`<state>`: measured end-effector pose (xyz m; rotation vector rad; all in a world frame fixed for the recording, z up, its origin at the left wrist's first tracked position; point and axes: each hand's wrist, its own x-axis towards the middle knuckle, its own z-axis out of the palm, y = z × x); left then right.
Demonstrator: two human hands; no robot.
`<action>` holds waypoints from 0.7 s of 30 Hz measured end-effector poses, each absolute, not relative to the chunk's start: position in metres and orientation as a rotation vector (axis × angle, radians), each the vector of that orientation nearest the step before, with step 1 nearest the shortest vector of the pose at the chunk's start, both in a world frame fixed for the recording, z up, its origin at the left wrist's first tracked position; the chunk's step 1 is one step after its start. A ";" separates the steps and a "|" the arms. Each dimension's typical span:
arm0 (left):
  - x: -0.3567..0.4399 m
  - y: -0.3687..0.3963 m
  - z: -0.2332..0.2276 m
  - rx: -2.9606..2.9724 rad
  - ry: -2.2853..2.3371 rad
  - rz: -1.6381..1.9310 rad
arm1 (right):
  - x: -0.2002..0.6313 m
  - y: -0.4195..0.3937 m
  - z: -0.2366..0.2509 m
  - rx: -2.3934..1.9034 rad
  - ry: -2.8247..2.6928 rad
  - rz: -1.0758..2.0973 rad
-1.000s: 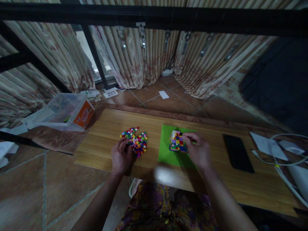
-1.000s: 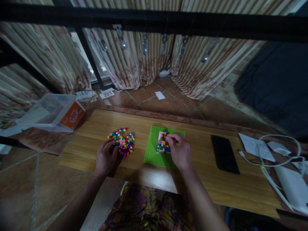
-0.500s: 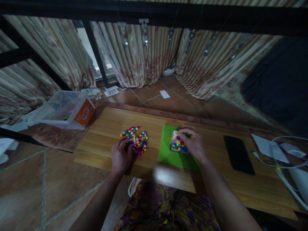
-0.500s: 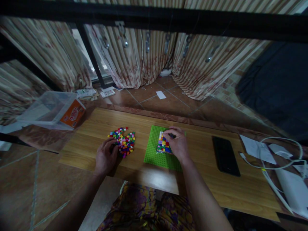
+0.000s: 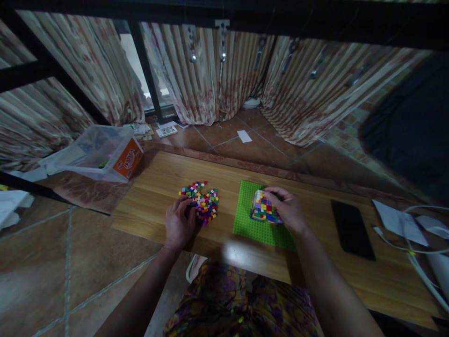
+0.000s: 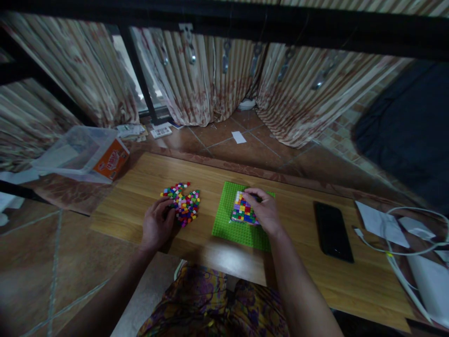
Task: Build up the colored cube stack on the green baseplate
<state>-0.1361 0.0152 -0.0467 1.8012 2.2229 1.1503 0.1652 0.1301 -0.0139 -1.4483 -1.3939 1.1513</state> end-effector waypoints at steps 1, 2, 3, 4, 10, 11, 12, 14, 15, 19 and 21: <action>-0.136 0.015 -0.047 1.800 2.224 1.151 | 0.167 0.130 -0.016 -1.431 -1.395 1.153; -0.136 0.015 -0.047 1.799 2.226 1.151 | 0.169 0.130 -0.017 -1.411 -1.400 1.150; -0.136 0.015 -0.047 1.798 2.230 1.150 | 0.170 0.130 -0.018 -1.390 -1.411 1.148; -0.136 0.015 -0.047 1.797 2.234 1.149 | 0.172 0.130 -0.019 -1.370 -1.427 1.150; -0.135 0.015 -0.046 1.772 2.232 1.140 | 0.171 0.130 -0.016 -1.354 -1.472 1.202; -0.135 0.015 -0.046 1.769 2.230 1.139 | 0.170 0.131 -0.016 -1.362 -1.473 1.209; -0.135 0.015 -0.045 1.765 2.227 1.137 | 0.169 0.131 -0.015 -1.369 -1.470 1.211; -0.135 0.015 -0.045 1.760 2.224 1.135 | 0.167 0.131 -0.016 -1.384 -1.461 1.213; -0.135 0.015 -0.045 1.760 2.224 1.135 | 0.167 0.132 -0.016 -1.391 -1.450 1.216; -0.135 0.015 -0.045 1.768 2.222 1.134 | 0.168 0.133 -0.016 -1.416 -1.408 1.270; -0.135 0.015 -0.045 1.771 2.223 1.137 | 0.169 0.135 -0.015 -1.424 -1.393 1.315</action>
